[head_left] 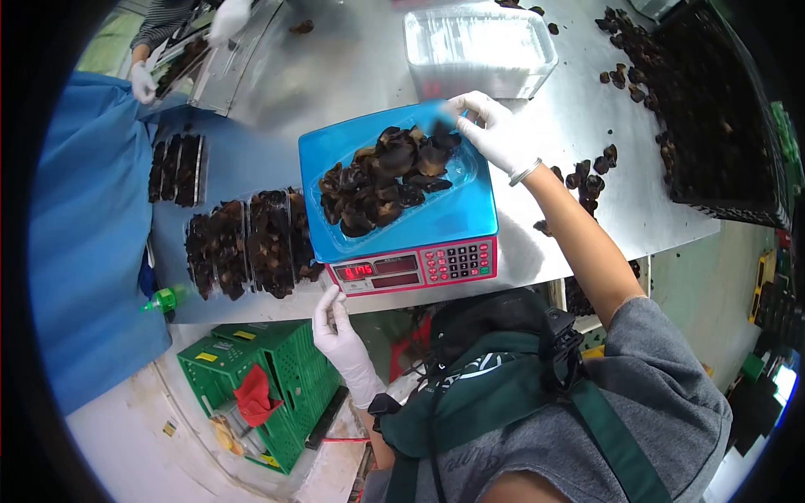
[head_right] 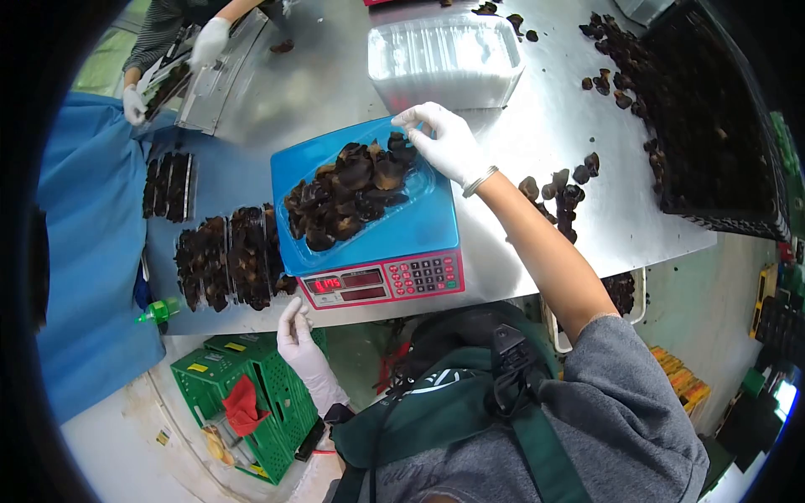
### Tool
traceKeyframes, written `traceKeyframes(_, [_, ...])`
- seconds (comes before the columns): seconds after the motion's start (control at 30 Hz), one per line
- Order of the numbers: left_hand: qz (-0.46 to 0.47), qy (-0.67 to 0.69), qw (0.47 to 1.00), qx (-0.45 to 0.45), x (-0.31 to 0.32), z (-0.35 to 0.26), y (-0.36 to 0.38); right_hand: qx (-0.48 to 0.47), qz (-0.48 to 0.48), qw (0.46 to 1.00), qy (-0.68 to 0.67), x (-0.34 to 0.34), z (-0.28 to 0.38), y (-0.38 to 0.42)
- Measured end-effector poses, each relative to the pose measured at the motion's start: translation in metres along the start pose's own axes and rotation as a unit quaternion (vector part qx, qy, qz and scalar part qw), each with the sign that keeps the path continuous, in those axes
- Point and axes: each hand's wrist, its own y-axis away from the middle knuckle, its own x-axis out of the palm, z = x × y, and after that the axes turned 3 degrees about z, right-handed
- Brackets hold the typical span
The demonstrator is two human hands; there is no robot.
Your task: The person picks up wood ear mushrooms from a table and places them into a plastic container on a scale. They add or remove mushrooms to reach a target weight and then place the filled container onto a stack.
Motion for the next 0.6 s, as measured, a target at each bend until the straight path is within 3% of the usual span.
traceKeyframes(0.13, [0.02, 0.024, 0.999, 0.009, -0.002, 0.004, -0.005, 0.014, -0.015, 1.0, 0.012, -0.011, 0.009, 0.01])
traceKeyframes(0.27, [0.036, 0.001, 0.999, 0.009, -0.003, 0.01, -0.002, -0.109, 0.045, 0.97, 0.211, -0.002, 0.001, 0.02])
traceKeyframes(0.37, [0.039, -0.002, 0.999, 0.02, -0.006, 0.013, -0.003, -0.111, 0.117, 0.934, 0.32, -0.005, 0.0, 0.016])
traceKeyframes(0.4, [0.038, -0.002, 0.999, 0.024, -0.009, 0.014, -0.003, -0.118, 0.097, 0.925, 0.347, -0.007, 0.005, 0.018])
traceKeyframes(0.53, [0.021, -0.016, 0.999, 0.021, -0.024, 0.011, -0.011, -0.116, 0.019, 0.968, 0.223, -0.029, 0.014, 0.034])
traceKeyframes(0.6, [0.006, -0.024, 0.999, 0.036, -0.034, 0.014, -0.019, -0.031, 0.01, 0.981, 0.193, -0.038, 0.007, 0.052])
